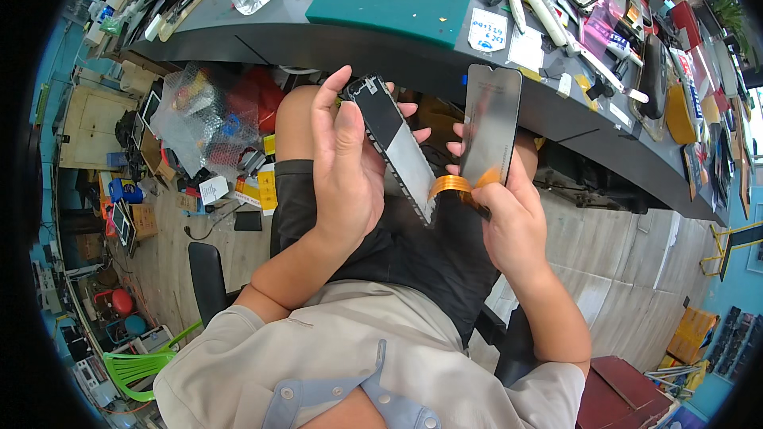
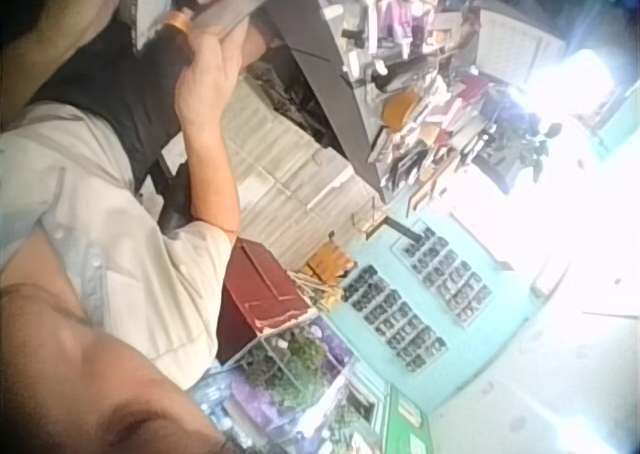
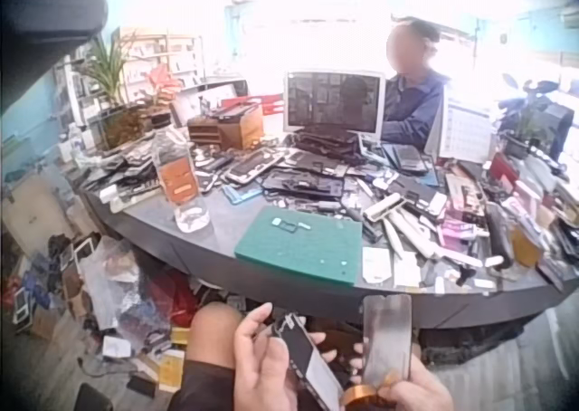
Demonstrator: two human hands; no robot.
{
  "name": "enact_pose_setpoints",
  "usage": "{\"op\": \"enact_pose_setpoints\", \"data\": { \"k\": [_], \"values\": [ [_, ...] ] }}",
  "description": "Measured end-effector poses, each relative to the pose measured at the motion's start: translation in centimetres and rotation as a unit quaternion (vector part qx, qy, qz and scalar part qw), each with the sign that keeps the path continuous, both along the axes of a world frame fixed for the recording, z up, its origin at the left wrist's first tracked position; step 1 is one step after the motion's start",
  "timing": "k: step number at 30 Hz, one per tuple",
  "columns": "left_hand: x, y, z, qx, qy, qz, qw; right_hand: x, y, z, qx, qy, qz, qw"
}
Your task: The person applies adhesive to the edges of a disassembled smartphone chassis, then aligns and presses the screen assembly onto the chassis. The person uses a small metal tool to press along the seam and secure the bond.
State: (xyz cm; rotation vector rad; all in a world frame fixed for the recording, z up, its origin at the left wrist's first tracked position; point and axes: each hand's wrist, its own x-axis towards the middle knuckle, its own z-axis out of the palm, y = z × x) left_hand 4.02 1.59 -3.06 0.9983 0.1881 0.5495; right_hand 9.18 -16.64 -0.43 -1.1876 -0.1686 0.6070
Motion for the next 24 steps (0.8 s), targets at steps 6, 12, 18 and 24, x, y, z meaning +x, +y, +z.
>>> {"op": "enact_pose_setpoints", "data": {
  "k": [6,12,18,24],
  "values": [
    [0.6,0.3,0.2,0.001,-0.001,-0.003,1.000,0.4,0.6,0.3,-0.019,-0.035,-0.011,0.999],
    [0.5,0.3,0.1,-0.001,0.000,-0.006,1.000,0.5,0.1,-0.4,0.018,-0.033,0.011,0.999],
    [0.5,0.4,0.1,-0.008,-0.005,-0.003,1.000,0.9,-0.1,-0.2,0.053,-0.007,0.025,0.998],
    [0.5,0.6,0.4,-0.023,-0.018,0.009,1.000,1.1,0.0,-0.8,0.062,-0.014,0.024,0.998]
  ]
}}
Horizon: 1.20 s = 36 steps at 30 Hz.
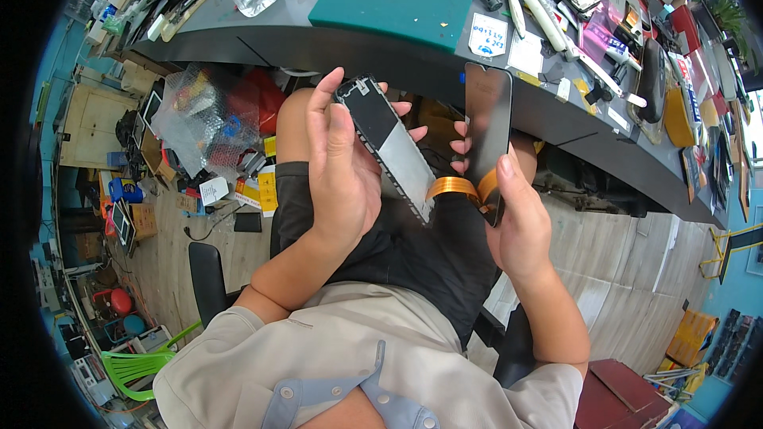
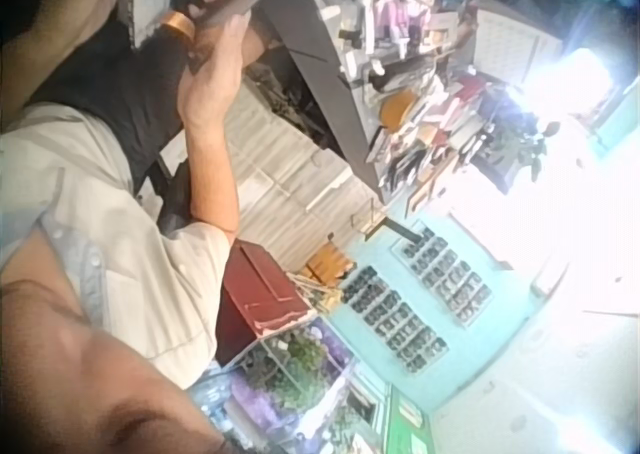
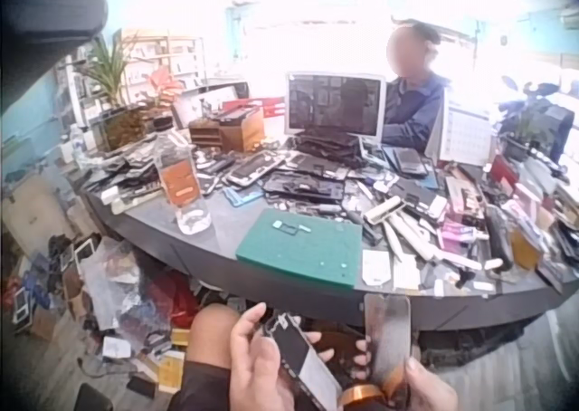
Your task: The person applies adhesive to the edges of a disassembled smartphone chassis, then aligns and presses the screen assembly onto the chassis. The person uses a small metal tool to press along the seam and secure the bond.
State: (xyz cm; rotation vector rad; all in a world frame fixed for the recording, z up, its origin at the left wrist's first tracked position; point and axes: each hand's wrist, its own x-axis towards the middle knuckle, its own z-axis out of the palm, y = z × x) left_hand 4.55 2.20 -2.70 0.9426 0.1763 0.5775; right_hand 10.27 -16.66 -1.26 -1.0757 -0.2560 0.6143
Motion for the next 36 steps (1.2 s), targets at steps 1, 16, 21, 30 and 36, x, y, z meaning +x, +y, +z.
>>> {"op": "enact_pose_setpoints", "data": {
  "k": [1,16,21,30,36],
  "values": [
    [0.0,0.1,0.0,-0.003,-0.005,0.002,1.000,0.2,-0.2,-0.2,-0.025,-0.038,0.012,0.999],
    [0.1,1.0,-1.1,0.027,-0.080,-0.004,0.996,-0.1,-1.2,0.7,-0.164,-0.194,0.043,0.966],
    [0.1,1.1,-1.3,0.043,-0.089,-0.008,0.995,-0.1,-1.3,0.5,-0.186,-0.177,0.023,0.966],
    [0.1,0.6,-1.3,0.043,-0.062,-0.024,0.997,-0.5,-0.6,1.2,-0.164,-0.188,0.039,0.968],
    [0.2,0.3,-1.3,0.015,-0.053,-0.031,0.998,-0.4,-0.4,1.2,-0.191,-0.184,0.031,0.964]
  ]
}}
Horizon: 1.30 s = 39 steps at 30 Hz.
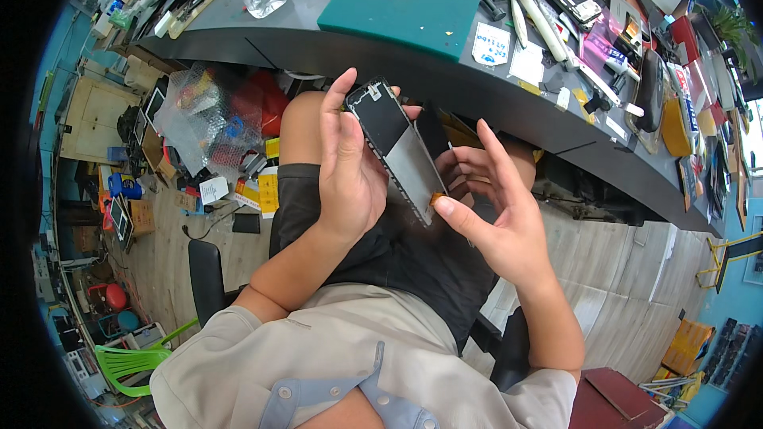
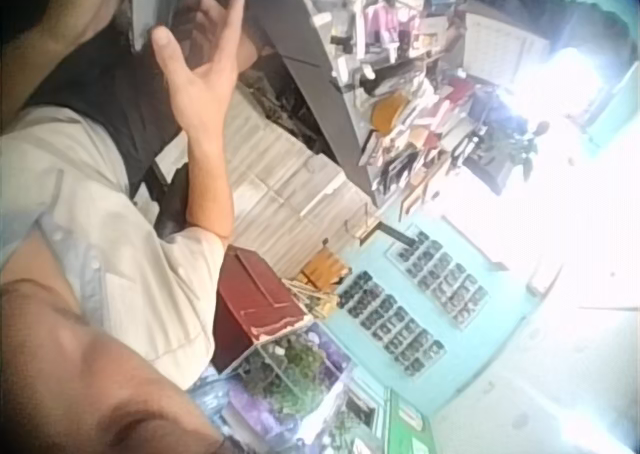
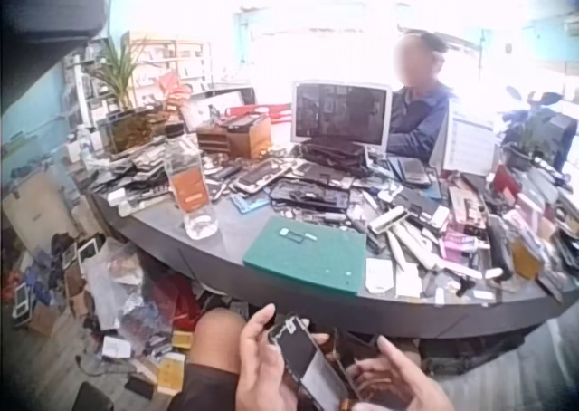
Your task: The person applies adhesive to the edges of a disassembled smartphone chassis, then aligns and presses the screen assembly onto the chassis. The person uses a small metal tool to press along the seam and secure the bond.
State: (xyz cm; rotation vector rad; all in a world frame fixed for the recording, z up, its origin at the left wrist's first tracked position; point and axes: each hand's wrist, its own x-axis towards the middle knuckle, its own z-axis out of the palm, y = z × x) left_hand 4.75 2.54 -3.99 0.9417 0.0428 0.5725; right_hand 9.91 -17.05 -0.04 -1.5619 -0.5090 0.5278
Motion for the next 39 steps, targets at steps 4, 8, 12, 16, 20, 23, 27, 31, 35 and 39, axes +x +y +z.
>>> {"op": "enact_pose_setpoints", "data": {
  "k": [4,8,12,16,20,23,27,31,35,39],
  "values": [
    [0.07,-0.02,0.53,-0.009,0.028,0.005,1.000,0.12,0.15,-0.36,-0.017,-0.006,-0.005,1.000],
    [0.15,0.07,0.67,-0.040,0.035,0.014,0.998,0.12,0.18,-0.06,-0.013,0.028,-0.029,0.999],
    [0.28,0.39,0.50,-0.059,0.049,0.023,0.997,0.03,-0.14,-0.10,-0.002,0.044,-0.047,0.998],
    [0.34,0.49,0.26,-0.066,0.060,0.031,0.995,0.07,-0.29,-0.18,0.002,0.048,-0.061,0.997],
    [0.35,0.54,0.17,-0.072,0.063,0.039,0.995,0.03,-0.42,-0.31,0.002,0.048,-0.062,0.997],
    [0.28,0.69,0.25,-0.084,0.069,0.045,0.993,-0.06,-0.47,-0.23,-0.001,0.049,-0.056,0.997],
    [0.23,0.51,0.27,-0.096,0.072,0.048,0.992,-0.12,-0.37,-0.41,-0.004,0.051,-0.050,0.997],
    [0.16,0.27,0.10,-0.106,0.074,0.040,0.991,-0.15,-0.16,-0.70,-0.010,0.047,-0.042,0.998],
    [0.06,0.19,0.00,-0.110,0.075,0.035,0.990,-0.05,-0.07,-0.85,-0.017,0.042,-0.030,0.999],
    [0.12,0.31,-0.02,-0.138,0.064,0.028,0.988,-0.02,0.06,-0.69,-0.017,0.046,-0.020,0.999]
  ]
}}
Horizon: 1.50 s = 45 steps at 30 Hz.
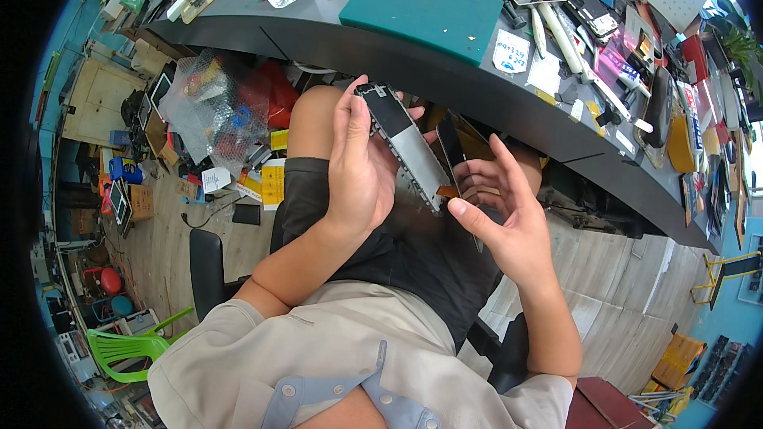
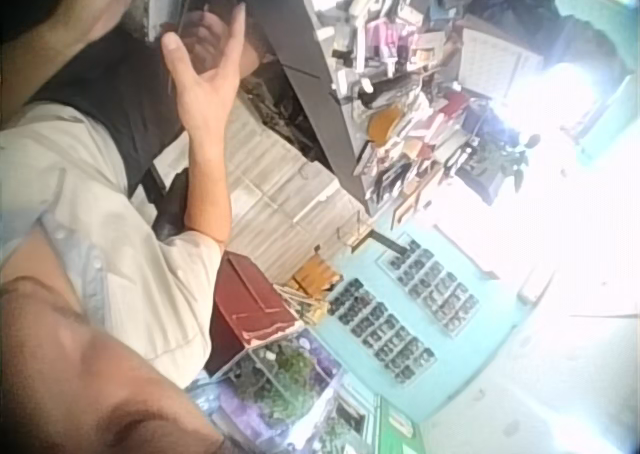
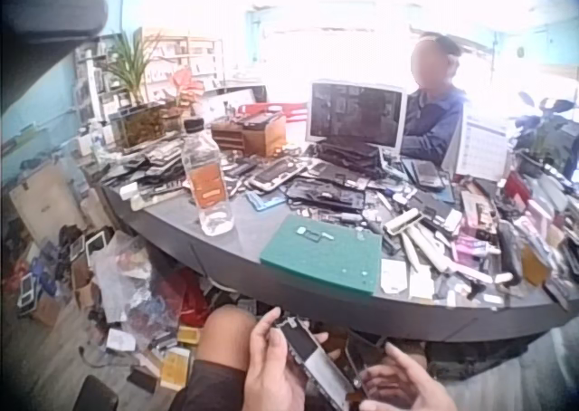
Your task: The person applies adhesive to the edges of a disassembled smartphone chassis, then aligns and presses the screen assembly onto the chassis. The person uses a small metal tool to press along the seam and secure the bond.
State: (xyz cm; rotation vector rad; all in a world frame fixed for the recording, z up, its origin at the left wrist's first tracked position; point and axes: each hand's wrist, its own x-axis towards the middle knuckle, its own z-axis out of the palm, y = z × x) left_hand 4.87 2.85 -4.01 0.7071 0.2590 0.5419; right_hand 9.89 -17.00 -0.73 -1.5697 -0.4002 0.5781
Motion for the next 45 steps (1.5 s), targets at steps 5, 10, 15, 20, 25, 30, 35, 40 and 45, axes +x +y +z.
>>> {"op": "enact_pose_setpoints", "data": {
  "k": [5,10,15,20,25,30,35,40,45],
  "values": [
    [0.1,0.2,-0.4,-0.012,0.009,-0.001,1.000,0.0,0.0,-0.1,0.007,0.013,0.002,1.000],
    [0.0,-0.2,-0.3,-0.001,0.022,-0.014,1.000,-0.1,0.3,0.2,0.002,0.009,0.002,1.000],
    [-0.1,-0.6,-0.5,0.003,0.016,-0.035,0.999,0.0,0.4,0.3,0.002,0.009,0.000,1.000],
    [-0.1,-1.2,-0.5,0.018,0.034,-0.034,0.999,0.0,0.4,0.3,0.006,0.018,-0.024,1.000],
    [-0.2,-1.3,-0.3,0.011,0.039,-0.040,0.998,0.0,0.6,0.5,0.007,0.024,-0.022,0.999],
    [0.0,-0.6,-0.5,-0.004,0.028,-0.041,0.999,0.0,0.3,0.3,-0.014,0.004,-0.002,1.000],
    [-0.1,-0.5,-0.5,0.000,0.031,-0.038,0.999,0.0,0.4,0.7,-0.044,0.018,-0.012,0.999],
    [0.0,-0.6,-0.4,-0.003,0.042,-0.018,0.999,0.0,-0.2,0.4,-0.060,0.000,0.006,0.998],
    [0.0,-0.8,-0.6,-0.001,0.037,-0.038,0.999,0.1,0.1,0.2,-0.058,-0.002,0.003,0.998]
  ]
}}
